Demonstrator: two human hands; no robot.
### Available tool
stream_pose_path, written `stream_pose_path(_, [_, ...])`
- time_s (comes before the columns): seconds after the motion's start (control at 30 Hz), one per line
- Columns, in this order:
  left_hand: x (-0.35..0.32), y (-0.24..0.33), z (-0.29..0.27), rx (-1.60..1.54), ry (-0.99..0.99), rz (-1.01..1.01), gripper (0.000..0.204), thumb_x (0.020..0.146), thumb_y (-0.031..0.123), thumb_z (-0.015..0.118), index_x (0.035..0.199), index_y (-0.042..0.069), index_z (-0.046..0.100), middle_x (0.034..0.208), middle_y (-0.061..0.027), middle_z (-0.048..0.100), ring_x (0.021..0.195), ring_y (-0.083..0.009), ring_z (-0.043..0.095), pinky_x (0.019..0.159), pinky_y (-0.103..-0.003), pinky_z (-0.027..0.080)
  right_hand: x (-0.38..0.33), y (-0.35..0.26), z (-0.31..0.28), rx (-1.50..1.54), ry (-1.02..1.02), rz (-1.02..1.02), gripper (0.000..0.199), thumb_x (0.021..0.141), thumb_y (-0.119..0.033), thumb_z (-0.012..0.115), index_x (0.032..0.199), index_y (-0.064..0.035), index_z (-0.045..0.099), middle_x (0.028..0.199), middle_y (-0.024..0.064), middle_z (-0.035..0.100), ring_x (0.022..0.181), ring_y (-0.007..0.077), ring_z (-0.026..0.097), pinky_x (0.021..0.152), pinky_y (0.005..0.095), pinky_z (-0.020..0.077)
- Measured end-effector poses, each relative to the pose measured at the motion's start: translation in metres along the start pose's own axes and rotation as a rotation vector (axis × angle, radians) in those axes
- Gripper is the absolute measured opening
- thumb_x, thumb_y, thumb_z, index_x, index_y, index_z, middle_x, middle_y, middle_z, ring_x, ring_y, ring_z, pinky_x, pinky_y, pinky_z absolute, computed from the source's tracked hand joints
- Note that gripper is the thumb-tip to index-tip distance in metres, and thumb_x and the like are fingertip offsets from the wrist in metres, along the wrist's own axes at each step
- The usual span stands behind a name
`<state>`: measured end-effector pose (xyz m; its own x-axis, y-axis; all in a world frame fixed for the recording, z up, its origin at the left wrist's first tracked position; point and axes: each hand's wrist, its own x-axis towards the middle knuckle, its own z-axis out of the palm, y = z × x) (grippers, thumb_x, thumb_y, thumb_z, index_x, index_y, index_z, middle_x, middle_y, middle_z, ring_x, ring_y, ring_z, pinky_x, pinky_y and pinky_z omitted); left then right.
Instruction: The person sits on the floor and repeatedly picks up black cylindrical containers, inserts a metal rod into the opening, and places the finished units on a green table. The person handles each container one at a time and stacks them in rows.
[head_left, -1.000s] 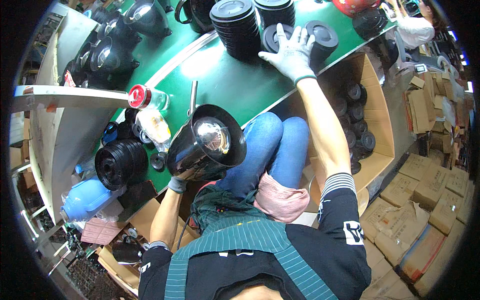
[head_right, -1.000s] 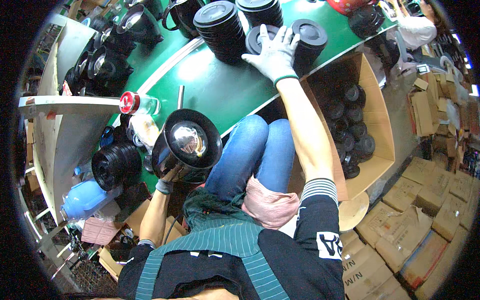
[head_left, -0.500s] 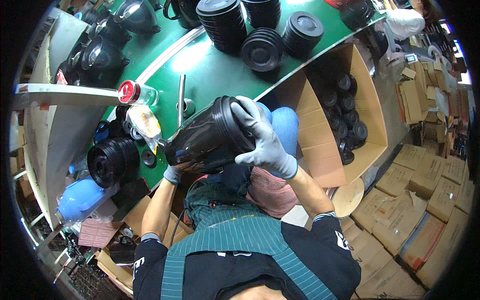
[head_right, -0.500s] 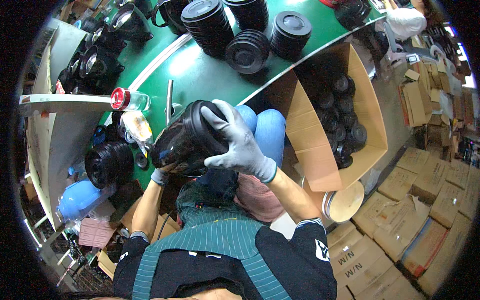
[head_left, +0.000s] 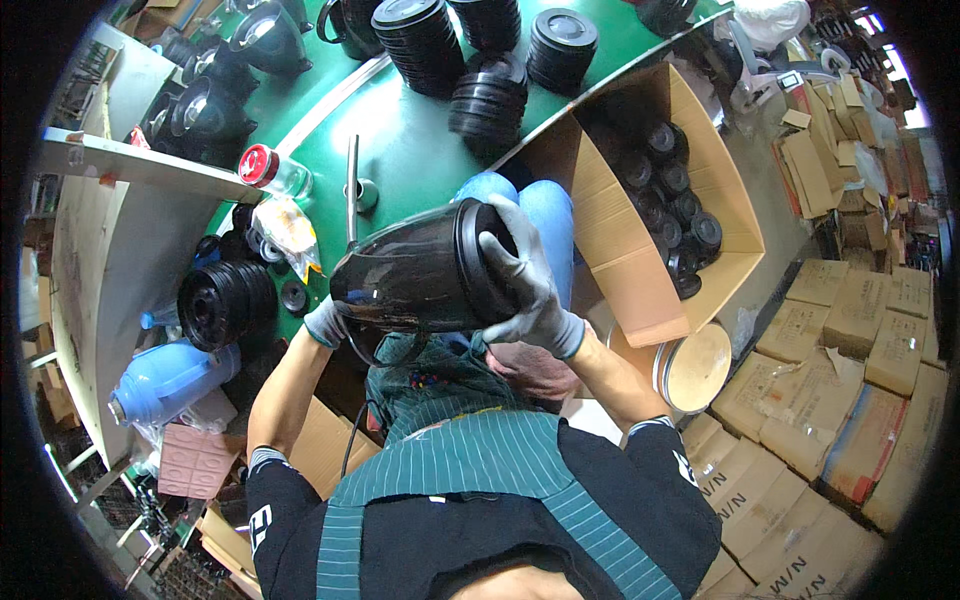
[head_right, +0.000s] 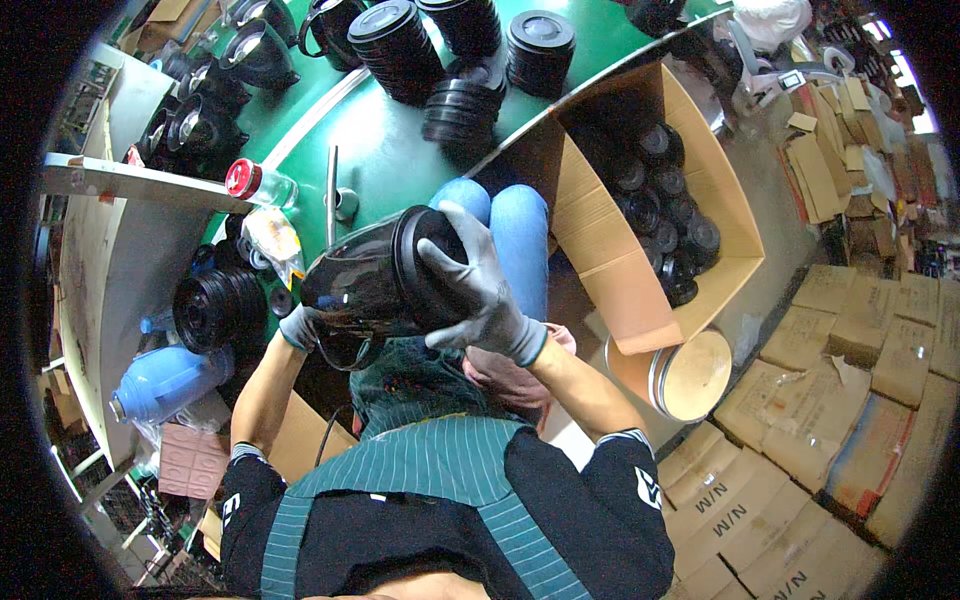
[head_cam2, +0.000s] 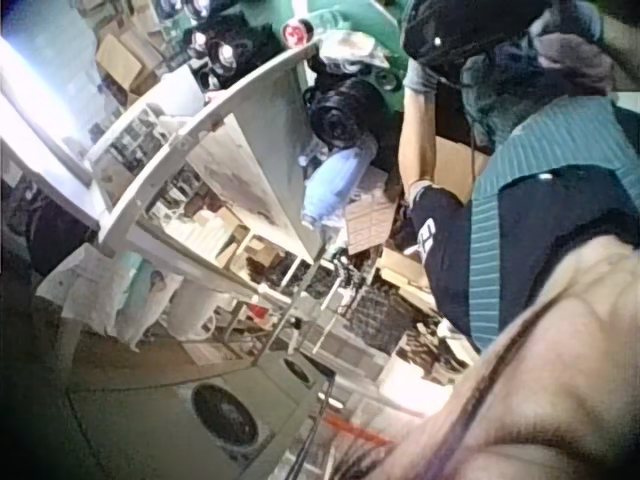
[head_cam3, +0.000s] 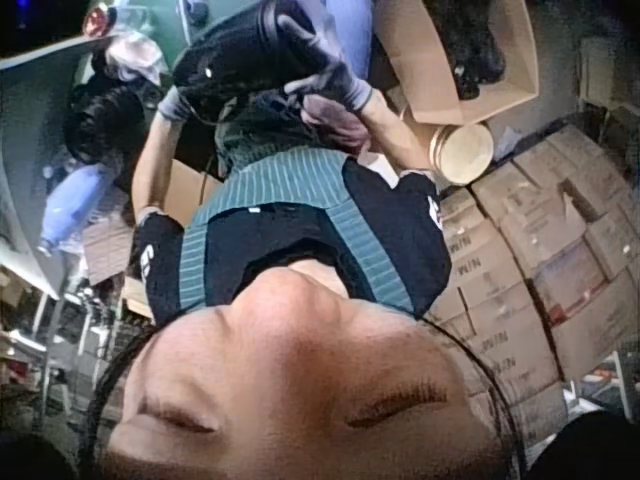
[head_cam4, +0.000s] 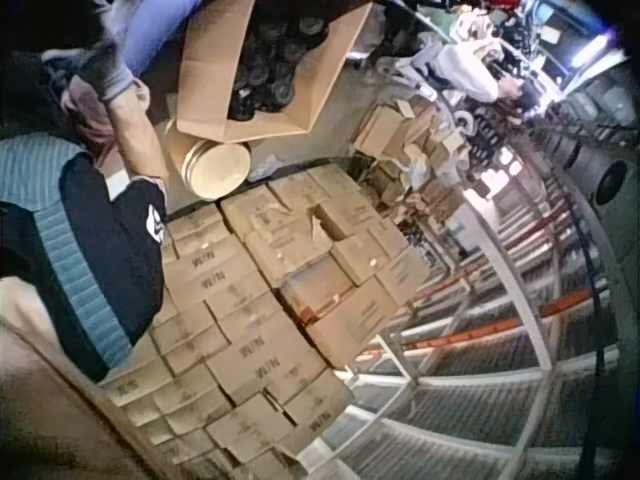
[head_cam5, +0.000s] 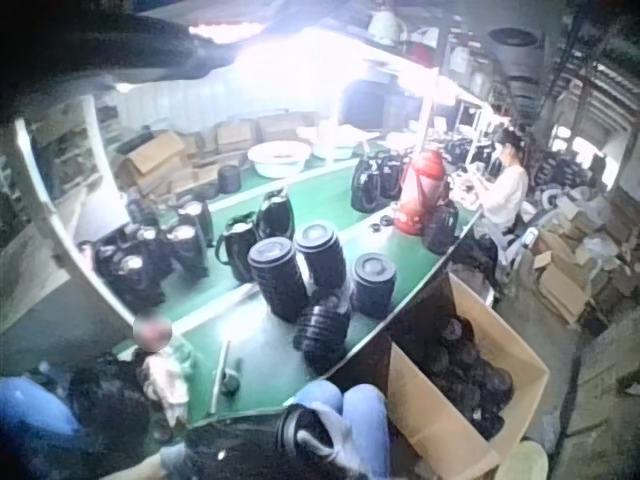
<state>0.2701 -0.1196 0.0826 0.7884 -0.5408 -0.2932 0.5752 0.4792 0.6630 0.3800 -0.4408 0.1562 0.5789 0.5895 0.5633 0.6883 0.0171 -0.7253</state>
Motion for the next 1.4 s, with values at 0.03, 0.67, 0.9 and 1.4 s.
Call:
stream_pose_path(0.03, [-0.001, -0.004, -0.002, -0.015, 0.008, -0.006, 0.047, 0.110, 0.022, 0.063, 0.154, 0.008, 0.057, 0.151, -0.0127, 0.064, 0.130, -0.0256, 0.066, 0.113, -0.044, 0.055, 0.001, -0.002, 0.001, 0.026, 0.029, -0.017, 0.110, 0.072, -0.070, 0.089, 0.164, -0.0229, 0.052, 0.168, 0.0318, 0.032, 0.149, 0.0518, 0.039, 0.125, 0.0591, 0.0294])
stream_pose_path(0.67, [-0.001, -0.047, -0.016, 0.393, 0.067, 0.126, 0.050, 0.109, 0.011, 0.061, 0.158, 0.006, 0.052, 0.158, -0.0110, 0.059, 0.137, -0.0252, 0.062, 0.119, -0.042, 0.050, -0.001, 0.018, -0.007, 0.079, -0.060, 0.033, 0.105, 0.077, -0.074, 0.083, 0.163, -0.0197, 0.055, 0.171, 0.0295, 0.031, 0.153, 0.0510, 0.036, 0.125, 0.0591, 0.0278])
stream_pose_path(0.9, [-0.004, -0.017, 0.000, 0.242, 0.622, 0.368, 0.074, 0.111, 0.064, 0.042, 0.147, 0.001, 0.060, 0.137, -0.0143, 0.071, 0.122, -0.0248, 0.070, 0.104, -0.043, 0.059, 0.001, -0.002, 0.011, 0.353, 0.194, 0.540, 0.096, 0.106, -0.073, 0.048, 0.165, 0.0023, 0.042, 0.166, 0.0257, 0.045, 0.158, 0.0358, 0.039, 0.130, 0.0429, 0.0245])
stream_pose_path(1.4, [-0.005, 0.030, 0.055, 1.109, 0.643, 0.810, 0.045, 0.095, 0.022, 0.078, 0.129, -0.007, 0.071, 0.125, -0.0193, 0.076, 0.114, -0.0292, 0.075, 0.103, -0.042, 0.058, 0.027, -0.044, -0.017, 0.287, 0.093, 0.549, 0.085, 0.114, -0.058, 0.042, 0.168, 0.0066, 0.028, 0.171, 0.0267, 0.036, 0.160, 0.0363, 0.034, 0.130, 0.0395, 0.0247])
